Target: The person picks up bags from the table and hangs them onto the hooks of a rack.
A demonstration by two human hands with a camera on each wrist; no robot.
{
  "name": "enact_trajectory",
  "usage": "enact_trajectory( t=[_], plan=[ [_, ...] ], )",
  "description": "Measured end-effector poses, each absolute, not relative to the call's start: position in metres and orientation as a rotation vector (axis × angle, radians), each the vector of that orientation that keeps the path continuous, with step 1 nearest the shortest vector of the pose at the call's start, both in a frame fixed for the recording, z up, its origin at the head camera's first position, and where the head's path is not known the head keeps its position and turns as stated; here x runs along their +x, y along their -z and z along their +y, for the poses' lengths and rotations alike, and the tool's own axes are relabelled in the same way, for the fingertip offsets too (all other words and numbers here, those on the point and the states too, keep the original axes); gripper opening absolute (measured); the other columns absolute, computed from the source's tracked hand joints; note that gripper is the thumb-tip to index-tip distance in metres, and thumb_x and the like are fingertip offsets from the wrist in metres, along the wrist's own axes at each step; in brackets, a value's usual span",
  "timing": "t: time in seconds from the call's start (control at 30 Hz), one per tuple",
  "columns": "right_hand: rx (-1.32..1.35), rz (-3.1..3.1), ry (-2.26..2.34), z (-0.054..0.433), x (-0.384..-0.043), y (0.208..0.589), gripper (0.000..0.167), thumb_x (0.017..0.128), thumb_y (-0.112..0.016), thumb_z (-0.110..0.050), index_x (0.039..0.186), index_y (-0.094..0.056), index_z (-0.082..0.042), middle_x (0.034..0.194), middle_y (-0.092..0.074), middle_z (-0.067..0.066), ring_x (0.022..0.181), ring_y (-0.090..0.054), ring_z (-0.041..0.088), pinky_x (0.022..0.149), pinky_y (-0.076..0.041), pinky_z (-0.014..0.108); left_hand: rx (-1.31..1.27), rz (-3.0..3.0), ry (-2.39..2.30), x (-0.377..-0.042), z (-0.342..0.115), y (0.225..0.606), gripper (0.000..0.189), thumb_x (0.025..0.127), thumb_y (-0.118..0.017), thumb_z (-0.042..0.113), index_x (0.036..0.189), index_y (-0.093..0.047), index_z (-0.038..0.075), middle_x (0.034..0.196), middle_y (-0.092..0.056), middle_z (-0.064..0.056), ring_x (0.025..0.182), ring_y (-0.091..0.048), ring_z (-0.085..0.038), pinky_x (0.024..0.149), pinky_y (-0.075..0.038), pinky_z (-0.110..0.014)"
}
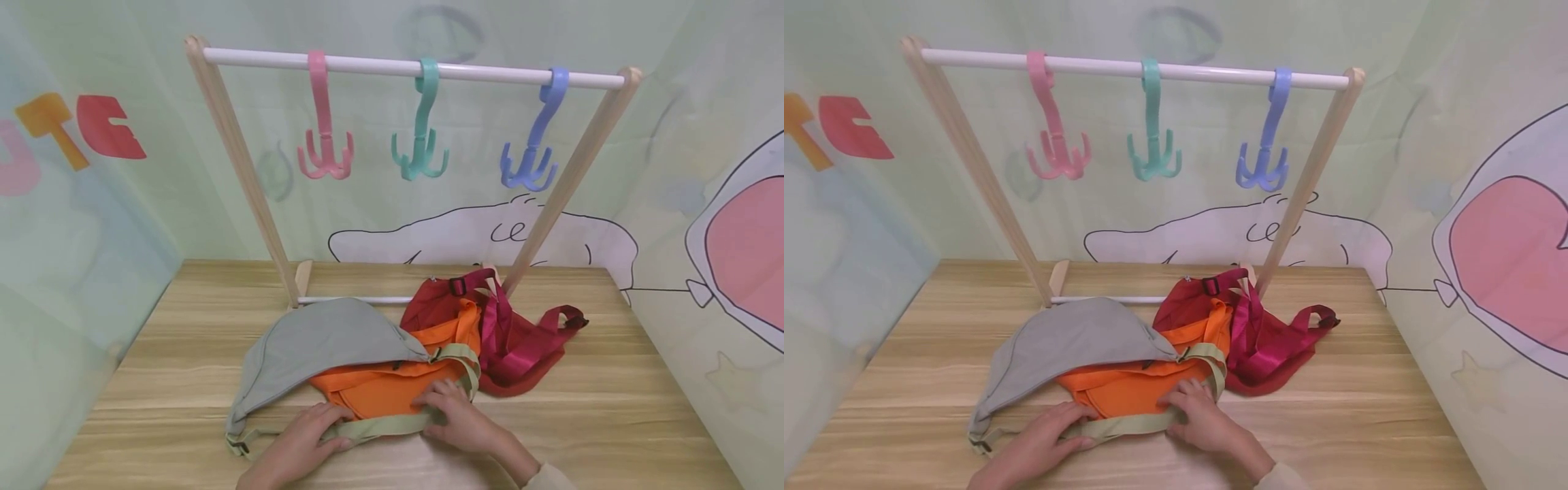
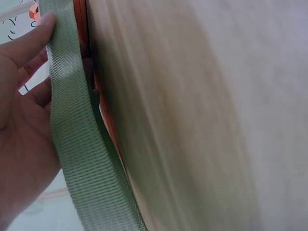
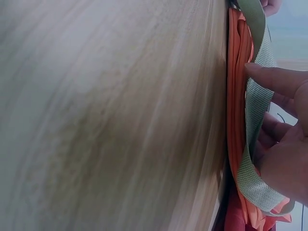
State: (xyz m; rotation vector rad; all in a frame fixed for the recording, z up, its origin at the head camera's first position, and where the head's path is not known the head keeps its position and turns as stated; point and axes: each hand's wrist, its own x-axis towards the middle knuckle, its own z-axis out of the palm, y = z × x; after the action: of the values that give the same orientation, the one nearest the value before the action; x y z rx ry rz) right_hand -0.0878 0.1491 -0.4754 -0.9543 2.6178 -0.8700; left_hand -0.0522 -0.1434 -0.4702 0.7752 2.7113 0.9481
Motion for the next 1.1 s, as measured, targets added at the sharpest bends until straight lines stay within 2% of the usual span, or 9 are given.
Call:
enact_trajectory(
  t=[0.13,0.27,0.47,0.63,0.83,1.1],
  plan=[
    [-0.961,2.619,0.884,0.15,-0.088,0.476,0.036,0.077,-0.071,-0.017,0.112,-0.063,-0.017,0.105,-0.053,-0.009,0.101,-0.042,0.012,0.087,-0.032,0.042,0.778,2.687,-0.987,-0.052,-0.144,0.47,0.032,0.088,-0.056,0.039,0.109,-0.059,0.016,0.106,-0.059,0.003,0.098,-0.055,-0.017,0.082,-0.044,-0.037],
    [-0.986,2.628,0.896,0.151,-0.089,0.476,0.031,0.079,-0.069,-0.016,0.11,-0.063,-0.015,0.104,-0.056,-0.009,0.101,-0.044,0.013,0.088,-0.033,0.043,0.761,2.64,-1.039,-0.054,-0.144,0.468,0.028,0.088,-0.056,0.038,0.106,-0.059,0.017,0.1,-0.059,0.006,0.091,-0.055,-0.01,0.078,-0.045,-0.032],
    [-0.96,2.618,0.915,0.153,-0.089,0.472,0.03,0.081,-0.066,-0.011,0.11,-0.062,-0.01,0.106,-0.058,-0.005,0.103,-0.047,0.015,0.09,-0.034,0.05,0.746,2.63,-1.073,-0.055,-0.145,0.467,0.024,0.089,-0.056,0.035,0.104,-0.06,0.017,0.096,-0.06,0.008,0.087,-0.054,-0.006,0.073,-0.046,-0.03],
    [-0.924,2.621,0.952,0.153,-0.09,0.468,0.032,0.081,-0.067,-0.011,0.112,-0.061,-0.009,0.106,-0.059,-0.003,0.102,-0.049,0.015,0.09,-0.036,0.044,0.767,2.65,-1.104,-0.054,-0.145,0.467,0.022,0.091,-0.054,0.033,0.104,-0.061,0.016,0.096,-0.061,0.008,0.085,-0.055,-0.005,0.073,-0.047,-0.029],
    [-0.884,2.58,1.07,0.153,-0.092,0.462,0.036,0.083,-0.066,-0.012,0.118,-0.058,-0.011,0.115,-0.058,-0.001,0.109,-0.05,0.019,0.093,-0.036,0.043,0.762,2.676,-1.115,-0.056,-0.145,0.461,0.023,0.093,-0.05,0.033,0.103,-0.062,0.017,0.097,-0.062,0.008,0.089,-0.057,-0.007,0.074,-0.047,-0.03],
    [-0.99,2.566,1.155,0.154,-0.095,0.454,0.037,0.084,-0.066,-0.012,0.12,-0.056,-0.013,0.116,-0.058,-0.001,0.11,-0.051,0.018,0.092,-0.04,0.037,0.803,2.775,-1.153,-0.054,-0.148,0.459,0.018,0.092,-0.053,0.027,0.104,-0.062,0.018,0.094,-0.062,0.011,0.085,-0.056,-0.004,0.072,-0.047,-0.029]
  ],
)
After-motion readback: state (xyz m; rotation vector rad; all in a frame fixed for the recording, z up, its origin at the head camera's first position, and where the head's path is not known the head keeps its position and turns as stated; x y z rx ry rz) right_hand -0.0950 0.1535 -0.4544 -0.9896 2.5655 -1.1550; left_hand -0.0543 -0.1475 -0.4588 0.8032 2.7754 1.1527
